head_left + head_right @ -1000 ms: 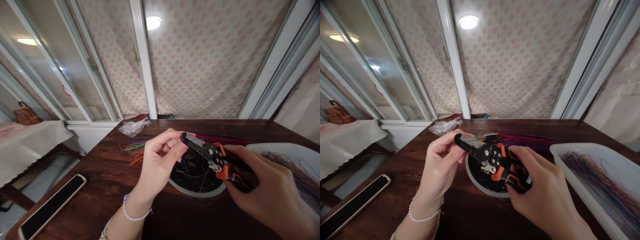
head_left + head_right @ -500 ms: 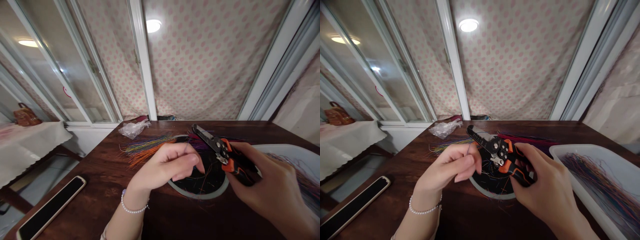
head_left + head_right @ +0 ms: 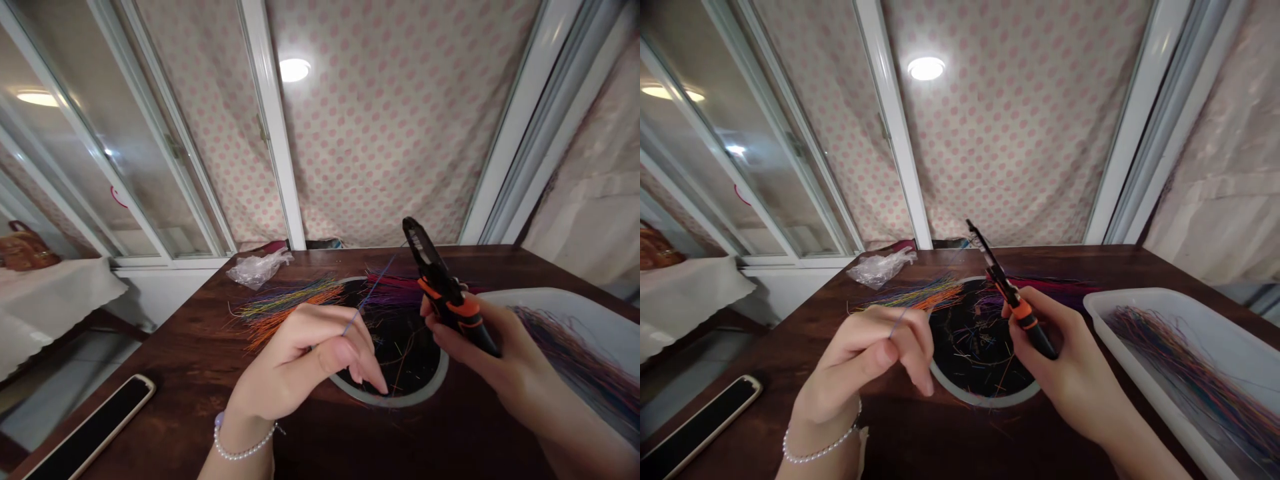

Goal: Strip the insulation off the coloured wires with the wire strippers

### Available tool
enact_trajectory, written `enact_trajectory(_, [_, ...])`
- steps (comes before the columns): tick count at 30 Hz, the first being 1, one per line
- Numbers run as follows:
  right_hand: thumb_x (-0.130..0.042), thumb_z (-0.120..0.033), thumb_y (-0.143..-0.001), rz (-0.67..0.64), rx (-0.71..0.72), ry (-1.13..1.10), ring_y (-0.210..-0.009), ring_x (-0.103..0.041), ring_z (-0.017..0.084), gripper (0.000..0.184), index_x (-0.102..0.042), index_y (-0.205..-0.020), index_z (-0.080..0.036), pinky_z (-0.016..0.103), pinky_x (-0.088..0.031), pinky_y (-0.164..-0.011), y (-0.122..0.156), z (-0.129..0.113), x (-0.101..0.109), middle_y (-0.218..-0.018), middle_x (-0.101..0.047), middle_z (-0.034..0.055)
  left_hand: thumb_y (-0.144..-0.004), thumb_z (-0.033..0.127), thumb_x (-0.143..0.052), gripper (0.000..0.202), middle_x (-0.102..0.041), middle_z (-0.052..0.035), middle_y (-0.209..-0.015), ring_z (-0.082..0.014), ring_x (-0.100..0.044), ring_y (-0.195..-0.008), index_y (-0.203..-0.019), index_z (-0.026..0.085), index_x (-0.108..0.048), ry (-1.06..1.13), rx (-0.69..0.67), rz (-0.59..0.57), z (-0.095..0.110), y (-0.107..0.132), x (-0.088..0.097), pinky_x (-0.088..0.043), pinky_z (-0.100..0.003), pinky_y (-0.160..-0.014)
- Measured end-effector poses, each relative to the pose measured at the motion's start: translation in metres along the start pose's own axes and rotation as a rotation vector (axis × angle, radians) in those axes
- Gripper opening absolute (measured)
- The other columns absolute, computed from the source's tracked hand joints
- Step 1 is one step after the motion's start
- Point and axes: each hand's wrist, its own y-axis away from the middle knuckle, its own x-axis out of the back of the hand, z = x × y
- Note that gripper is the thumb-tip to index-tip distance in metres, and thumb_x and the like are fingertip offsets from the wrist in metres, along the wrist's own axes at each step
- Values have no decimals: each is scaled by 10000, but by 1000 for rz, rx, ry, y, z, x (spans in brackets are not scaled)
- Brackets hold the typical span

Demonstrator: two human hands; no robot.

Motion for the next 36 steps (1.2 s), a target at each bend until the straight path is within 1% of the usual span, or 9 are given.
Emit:
enact_trajectory(5, [-588, -271, -830, -50, -74, -48, -649, -624, 166, 84, -653, -806, -223, 246, -531, -591, -5, 0, -4, -721, -659, -5, -1004, 393, -466, 368, -790, -120, -961, -237, -740, -786, -1048, 264, -808, 110, -148, 47, -2, 7, -7, -581, -349, -717])
enact_trajectory(9, [-596, -223, -770, -109, -92, -50, -621, -629, 156, 46, -630, -798, -233, 228, -529, -576, -4, -5, -13, -688, -658, -28, -1014, 489, -401, 364, -738, 17, -1239, -225, -713, -1105, -1271, 459, -657, 229, -315, 443, -5, 6, -25, -594, -338, -895])
enact_trajectory(12, [-570, -211, -753, -166, -81, -7, -660, -654, 162, 75, -622, -798, -241, 228, -533, -596, -3, -8, -18, -705, -676, -27, -996, 515, -448, 361, -548, 118, -1481, -203, -561, -1337, -1344, 551, -536, 246, -353, 690, -5, 1, -31, -570, -323, -981])
enact_trajectory(16, [-531, -198, -751, -204, -64, 94, -720, -689, 190, 129, -624, -830, -239, 262, -535, -630, 0, -6, -22, -742, -706, -12, -1017, 452, -421, 324, -356, 197, -1594, -180, -374, -1477, -1280, 510, -603, 228, -344, 880, -6, -8, -25, -541, -283, -1029])
enact_trajectory(23, [-516, -160, -714, -174, -5, 201, -762, -717, 200, 237, -626, -908, -241, 291, -542, -693, 8, -1, -29, -834, -743, -3, -1027, 285, -381, 380, -663, -3, -1371, -167, -516, -1378, -1028, 257, -760, 255, -322, 1080, -25, -19, -2, -440, -265, -1133])
enact_trajectory(26, [-515, -153, -691, -148, 48, 214, -764, -723, 194, 291, -629, -944, -240, 270, -545, -677, 13, -4, -32, -848, -745, 2, -1008, 298, -465, 302, -696, -55, -1320, -199, -600, -1295, -1069, 225, -752, 300, -250, 1016, -33, -21, 7, -486, -305, -1096])
enact_trajectory(30, [-526, -148, -680, -130, 81, 205, -747, -716, 176, 336, -626, -985, -249, 242, -546, -650, 17, -8, -31, -870, -744, -5, -964, 320, -583, 259, -771, -129, -1138, -235, -726, -1092, -1073, 153, -748, 329, 12, 656, -32, -18, 13, -587, -325, -949])
enact_trajectory(33, [-532, -159, -682, -110, 87, 218, -736, -715, 175, 357, -625, -1013, -255, 251, -548, -652, 17, -7, -28, -881, -753, -8, -955, 379, -606, 294, -796, -133, -1019, -226, -761, -950, -1055, 138, -742, 191, 153, 382, -23, -13, 10, -616, -307, -838])
enact_trajectory(36, [-535, -182, -682, -81, 88, 259, -756, -721, 191, 383, -631, -1046, -252, 271, -546, -647, 14, -3, -25, -930, -765, 6, -971, 428, -554, 359, -770, -96, -735, -170, -708, -633, -828, 141, -714, 72, 188, 238, -17, -8, 5, -589, -270, -615])
